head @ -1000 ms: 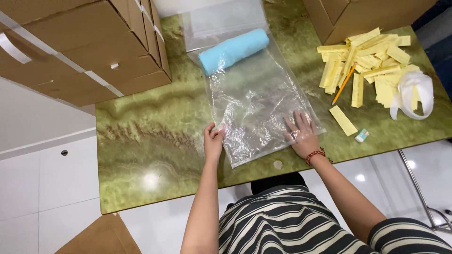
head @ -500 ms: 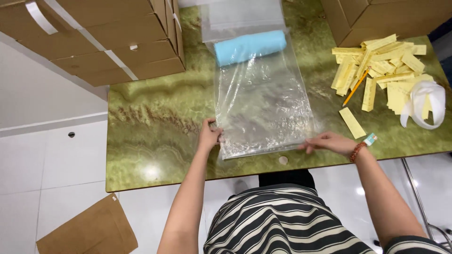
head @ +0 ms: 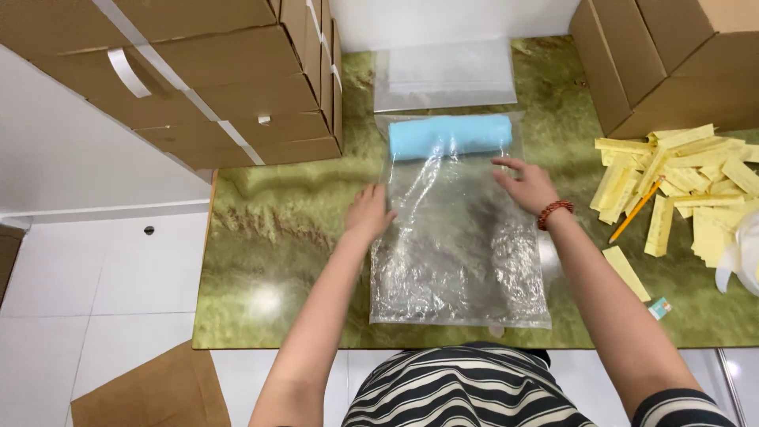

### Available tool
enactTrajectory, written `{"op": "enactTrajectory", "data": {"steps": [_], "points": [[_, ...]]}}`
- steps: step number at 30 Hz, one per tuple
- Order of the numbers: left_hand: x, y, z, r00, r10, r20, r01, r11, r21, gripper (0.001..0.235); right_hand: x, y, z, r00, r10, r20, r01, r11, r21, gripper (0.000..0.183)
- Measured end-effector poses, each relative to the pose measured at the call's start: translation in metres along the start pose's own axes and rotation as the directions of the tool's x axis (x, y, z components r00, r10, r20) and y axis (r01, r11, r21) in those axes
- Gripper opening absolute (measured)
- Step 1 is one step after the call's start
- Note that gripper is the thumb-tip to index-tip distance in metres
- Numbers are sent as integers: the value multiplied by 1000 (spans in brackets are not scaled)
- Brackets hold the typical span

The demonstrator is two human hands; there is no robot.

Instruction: The person ties a white ribbon into a bow on a cardboard box, then writes on a yellow label attached to the box using a pencil. They place the box on a stack, then wrap a rolled blue towel in a clear plastic bag and place it into another cardboard box.

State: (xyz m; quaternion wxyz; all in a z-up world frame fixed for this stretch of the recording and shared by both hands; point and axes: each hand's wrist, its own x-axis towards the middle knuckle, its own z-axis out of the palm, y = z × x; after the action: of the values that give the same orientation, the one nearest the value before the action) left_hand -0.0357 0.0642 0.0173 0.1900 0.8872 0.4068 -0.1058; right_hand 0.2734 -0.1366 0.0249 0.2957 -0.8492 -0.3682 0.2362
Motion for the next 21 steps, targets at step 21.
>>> {"op": "enactTrajectory", "data": {"steps": [21], "points": [[50, 49, 77, 945, 249, -212, -250, 968, 24, 72, 1, -48, 141, 965, -244, 94, 258, 836, -484, 60]]}}
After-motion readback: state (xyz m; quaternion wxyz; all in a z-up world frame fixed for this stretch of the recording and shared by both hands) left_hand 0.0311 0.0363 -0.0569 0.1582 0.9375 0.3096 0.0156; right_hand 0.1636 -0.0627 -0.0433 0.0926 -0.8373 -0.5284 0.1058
